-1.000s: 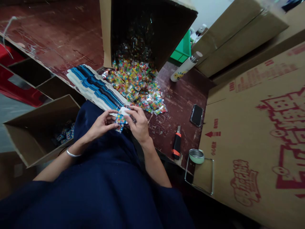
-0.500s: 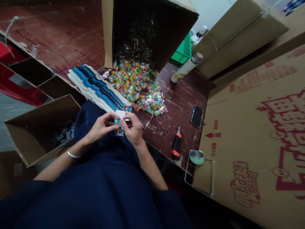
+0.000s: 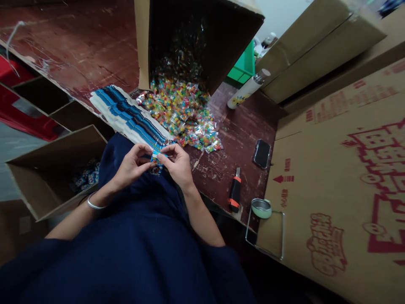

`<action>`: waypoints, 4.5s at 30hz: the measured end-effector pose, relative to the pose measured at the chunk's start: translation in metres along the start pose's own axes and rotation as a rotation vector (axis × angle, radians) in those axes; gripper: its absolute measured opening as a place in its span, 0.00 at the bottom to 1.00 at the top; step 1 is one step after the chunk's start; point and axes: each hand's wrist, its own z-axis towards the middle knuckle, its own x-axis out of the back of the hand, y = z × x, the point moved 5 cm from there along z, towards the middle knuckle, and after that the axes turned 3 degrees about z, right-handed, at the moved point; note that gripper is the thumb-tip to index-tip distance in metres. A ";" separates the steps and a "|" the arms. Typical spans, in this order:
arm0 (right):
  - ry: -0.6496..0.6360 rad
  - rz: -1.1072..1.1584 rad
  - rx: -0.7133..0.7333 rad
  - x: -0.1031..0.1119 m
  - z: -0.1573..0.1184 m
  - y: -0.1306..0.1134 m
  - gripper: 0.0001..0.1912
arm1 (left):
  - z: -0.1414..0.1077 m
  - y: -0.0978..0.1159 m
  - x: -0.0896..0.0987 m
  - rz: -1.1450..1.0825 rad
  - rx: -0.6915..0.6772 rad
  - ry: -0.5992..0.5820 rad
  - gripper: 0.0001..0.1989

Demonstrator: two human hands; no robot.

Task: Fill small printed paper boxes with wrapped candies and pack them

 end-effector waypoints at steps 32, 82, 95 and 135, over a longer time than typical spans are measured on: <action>-0.189 -0.855 0.263 0.027 0.009 0.047 0.19 | 0.008 0.077 0.114 1.171 0.071 0.152 0.21; 0.048 -0.254 0.125 0.007 -0.025 -0.005 0.23 | 0.006 -0.009 0.001 -0.255 0.270 -0.199 0.21; 0.295 -0.164 0.194 -0.012 -0.028 0.021 0.23 | -0.003 -0.001 0.002 -0.072 0.050 0.072 0.30; -0.123 -0.192 0.247 -0.003 -0.018 0.002 0.08 | -0.003 -0.003 0.003 0.010 0.064 -0.070 0.15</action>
